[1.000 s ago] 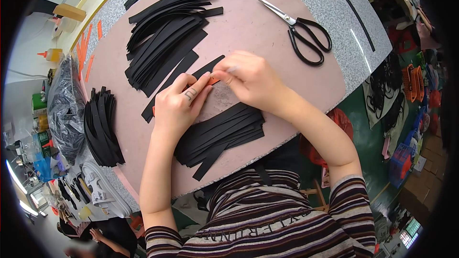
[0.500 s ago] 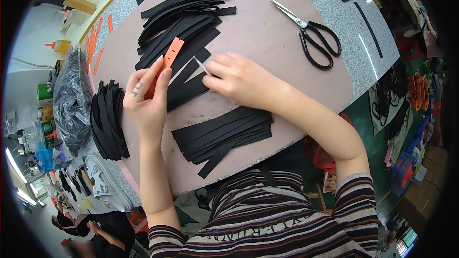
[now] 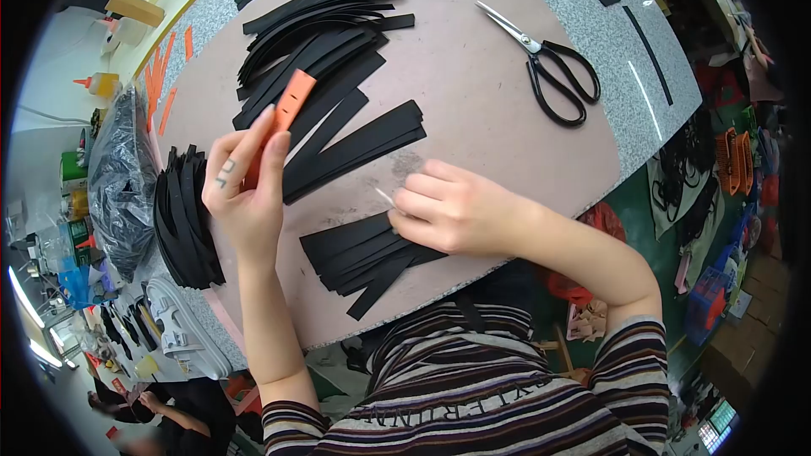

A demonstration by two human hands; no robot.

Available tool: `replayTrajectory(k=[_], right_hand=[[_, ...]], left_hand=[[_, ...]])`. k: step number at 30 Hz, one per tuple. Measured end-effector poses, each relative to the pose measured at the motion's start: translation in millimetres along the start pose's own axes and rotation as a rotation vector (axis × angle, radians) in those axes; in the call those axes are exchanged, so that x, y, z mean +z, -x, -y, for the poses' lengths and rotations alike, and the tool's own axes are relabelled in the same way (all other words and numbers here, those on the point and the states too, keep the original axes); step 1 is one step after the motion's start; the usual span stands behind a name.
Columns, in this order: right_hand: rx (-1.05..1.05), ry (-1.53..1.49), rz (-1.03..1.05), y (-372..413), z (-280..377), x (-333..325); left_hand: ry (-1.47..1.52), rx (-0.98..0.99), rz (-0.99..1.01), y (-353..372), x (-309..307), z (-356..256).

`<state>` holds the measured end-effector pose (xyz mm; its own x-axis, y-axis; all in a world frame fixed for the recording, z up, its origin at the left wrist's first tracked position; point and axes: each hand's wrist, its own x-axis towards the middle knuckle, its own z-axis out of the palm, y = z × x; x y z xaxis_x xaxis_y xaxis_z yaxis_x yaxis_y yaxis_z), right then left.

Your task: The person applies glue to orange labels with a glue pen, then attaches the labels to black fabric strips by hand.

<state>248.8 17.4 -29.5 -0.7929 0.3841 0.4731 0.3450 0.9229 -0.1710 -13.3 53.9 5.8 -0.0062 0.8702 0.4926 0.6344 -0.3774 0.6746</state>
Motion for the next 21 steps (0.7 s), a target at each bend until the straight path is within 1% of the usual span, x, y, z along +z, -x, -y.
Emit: replayTrajectory(k=[1,3,4,5,7,10,13,16,19,21], right_hand=[[0.091,-0.107,-0.025,5,-1,-2],[0.278,-0.318,-0.081,13,-4,-5],[0.352,-0.319,-0.227,13,-11,-9],[0.497,-0.400,-0.353,11,-18,-8],[0.750,-0.575,-0.514,3,-27,-18],[0.837,-0.559,-0.446,6,-44,-23],[0.968,-0.668,-0.458,-5,-49,-11],[0.727,-0.392,-0.386,-20,-52,-4],[0.600,-0.433,-0.462,-27,-58,15],[0.607,-0.402,-0.418,-27,-58,16]], left_hand=[[-0.012,0.048,0.057,0,0,0],[0.033,0.112,0.276,0,12,-2],[0.001,0.070,0.349,1,20,-11],[-0.007,0.108,0.380,4,29,-8],[-0.052,0.102,0.424,6,43,-6],[-0.112,0.110,0.458,2,47,-9],[-0.125,0.122,0.471,0,48,-8],[-0.087,0.118,0.465,0,48,-6],[-0.125,0.130,0.468,0,49,-6],[-0.114,0.125,0.468,0,49,-6]])
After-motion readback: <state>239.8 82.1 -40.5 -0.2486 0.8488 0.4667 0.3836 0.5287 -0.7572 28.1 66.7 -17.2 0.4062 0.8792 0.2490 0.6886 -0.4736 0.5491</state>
